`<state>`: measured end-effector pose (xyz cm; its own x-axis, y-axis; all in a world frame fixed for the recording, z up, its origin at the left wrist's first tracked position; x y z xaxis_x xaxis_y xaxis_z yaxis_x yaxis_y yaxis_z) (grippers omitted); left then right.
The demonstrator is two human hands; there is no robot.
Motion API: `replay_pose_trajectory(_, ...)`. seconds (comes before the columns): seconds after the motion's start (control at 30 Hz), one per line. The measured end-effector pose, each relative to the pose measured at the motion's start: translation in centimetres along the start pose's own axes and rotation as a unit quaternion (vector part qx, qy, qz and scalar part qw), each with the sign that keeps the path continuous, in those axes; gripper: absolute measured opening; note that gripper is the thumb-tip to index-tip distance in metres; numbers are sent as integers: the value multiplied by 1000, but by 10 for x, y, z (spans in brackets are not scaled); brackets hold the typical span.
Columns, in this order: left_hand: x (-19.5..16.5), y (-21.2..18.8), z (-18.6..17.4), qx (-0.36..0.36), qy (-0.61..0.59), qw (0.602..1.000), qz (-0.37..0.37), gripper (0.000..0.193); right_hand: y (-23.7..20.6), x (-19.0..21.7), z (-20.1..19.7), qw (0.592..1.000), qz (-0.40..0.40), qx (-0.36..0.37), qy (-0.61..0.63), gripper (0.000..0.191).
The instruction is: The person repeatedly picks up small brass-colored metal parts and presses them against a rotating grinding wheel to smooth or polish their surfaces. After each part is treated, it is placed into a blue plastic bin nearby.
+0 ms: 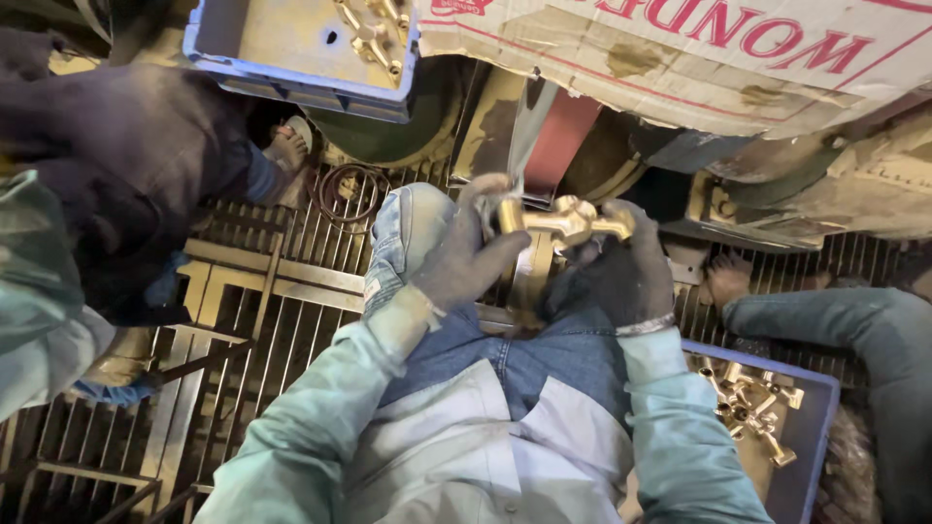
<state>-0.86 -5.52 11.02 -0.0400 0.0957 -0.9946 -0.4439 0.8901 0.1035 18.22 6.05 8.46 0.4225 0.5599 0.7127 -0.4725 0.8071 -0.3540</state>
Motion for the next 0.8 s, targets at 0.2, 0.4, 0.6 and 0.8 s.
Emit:
replay_pose_trajectory(0.2, 28, 6, -29, -26, -16, 986, -165, 53, 1, -2, 28, 783, -328, 69, -524, 42)
replay_pose_trajectory(0.4, 71, 3, -47, -55, -70, 965, -245, 40, 26, -37, 31, 893, -144, 78, -420, 42)
replay_pose_trajectory(0.6, 92, 11, -52, -122, -54, 925, -354, 39, 65, -72, 8, 958, 150, -127, -208, 55)
replay_pose_trajectory(0.8, 92, 25, -39, -125, -15, 941, -313, 35, 93, -108, 13, 920, 375, -74, 81, 61)
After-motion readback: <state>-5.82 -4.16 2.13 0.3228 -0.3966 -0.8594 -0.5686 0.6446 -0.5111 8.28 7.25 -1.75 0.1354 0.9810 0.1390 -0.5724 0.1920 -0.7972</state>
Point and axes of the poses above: each hand's wrist, its own y-axis towards the middle knuckle, its own z-axis out of the palm, x = y × z, the point moved 6 cm from there along y, towards the middle knuckle, and after that the axes turned 8 degrees about -x, right-handed, at the moved point
